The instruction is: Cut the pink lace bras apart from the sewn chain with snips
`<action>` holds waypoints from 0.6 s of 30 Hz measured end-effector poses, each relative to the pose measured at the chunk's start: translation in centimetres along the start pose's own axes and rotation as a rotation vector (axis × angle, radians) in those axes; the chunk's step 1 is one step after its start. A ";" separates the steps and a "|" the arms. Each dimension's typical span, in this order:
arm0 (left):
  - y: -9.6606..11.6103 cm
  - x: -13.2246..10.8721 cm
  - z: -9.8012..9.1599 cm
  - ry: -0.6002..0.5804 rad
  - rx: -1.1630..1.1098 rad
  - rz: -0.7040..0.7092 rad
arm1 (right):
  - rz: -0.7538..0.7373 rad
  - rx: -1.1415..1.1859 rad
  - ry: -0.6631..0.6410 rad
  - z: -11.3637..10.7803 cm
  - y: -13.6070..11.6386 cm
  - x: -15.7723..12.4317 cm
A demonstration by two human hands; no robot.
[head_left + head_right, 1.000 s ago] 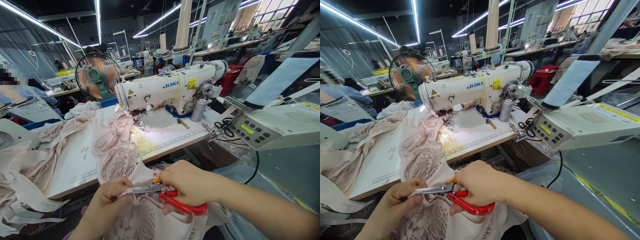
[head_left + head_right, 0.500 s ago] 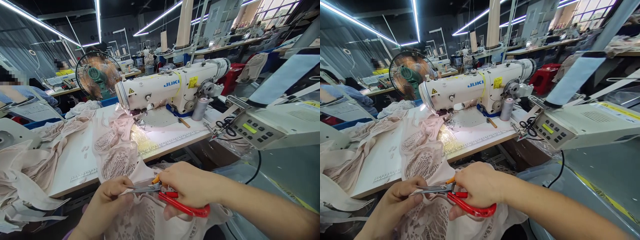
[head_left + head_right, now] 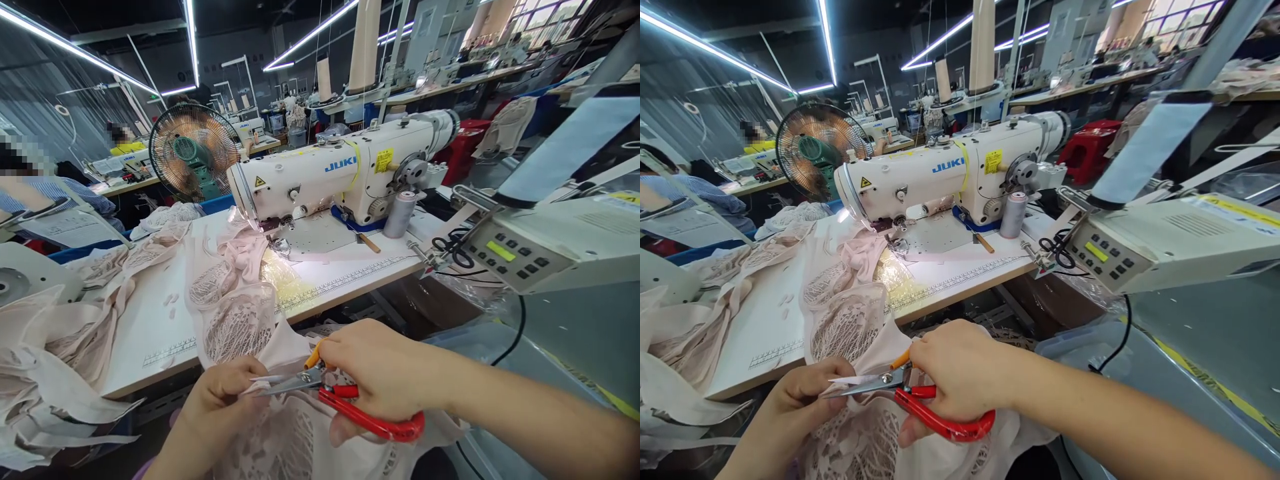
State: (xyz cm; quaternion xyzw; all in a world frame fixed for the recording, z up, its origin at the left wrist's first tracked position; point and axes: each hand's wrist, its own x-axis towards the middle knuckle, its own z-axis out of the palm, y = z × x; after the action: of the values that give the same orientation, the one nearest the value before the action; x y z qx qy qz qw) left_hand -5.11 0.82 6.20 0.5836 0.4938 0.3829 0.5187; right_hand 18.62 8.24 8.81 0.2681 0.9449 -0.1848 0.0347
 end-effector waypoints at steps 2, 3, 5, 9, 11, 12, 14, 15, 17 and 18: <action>-0.1 0.0 0.0 -0.007 0.000 0.017 | 0.005 -0.014 -0.009 0.0 -0.2 0.2; -0.2 0.0 0.0 0.002 -0.003 0.021 | 0.005 -0.018 -0.012 0.0 -0.2 0.2; -0.3 0.0 0.0 0.006 0.000 0.014 | -0.002 -0.018 -0.013 -0.1 -0.3 0.3; -0.3 0.0 0.0 -0.008 0.008 -0.019 | 0.005 0.007 -0.040 -0.3 -0.3 0.2; -0.1 0.1 0.0 -0.001 0.004 -0.019 | 0.015 0.014 -0.046 -0.2 -0.3 0.1; -0.1 0.2 -0.1 0.003 0.003 -0.016 | 0.020 0.014 -0.036 -0.2 -0.2 0.1; 0.1 0.3 0.0 0.024 0.018 -0.018 | 0.028 0.008 0.008 0.1 -0.1 0.0; 0.1 0.2 0.1 0.055 0.030 -0.016 | 0.033 0.005 0.032 0.3 -0.1 -0.1; 0.3 0.1 0.4 0.148 0.057 0.011 | 0.044 0.002 0.069 0.6 0.0 -0.2; 0.4 -0.1 0.7 0.208 0.065 0.034 | 0.052 0.000 0.077 0.7 0.0 -0.2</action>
State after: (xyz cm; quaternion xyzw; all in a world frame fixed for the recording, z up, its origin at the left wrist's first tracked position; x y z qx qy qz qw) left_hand -4.35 0.61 6.50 0.5655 0.5473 0.4338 0.4387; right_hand 18.74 7.86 8.22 0.2993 0.9383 -0.1734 0.0030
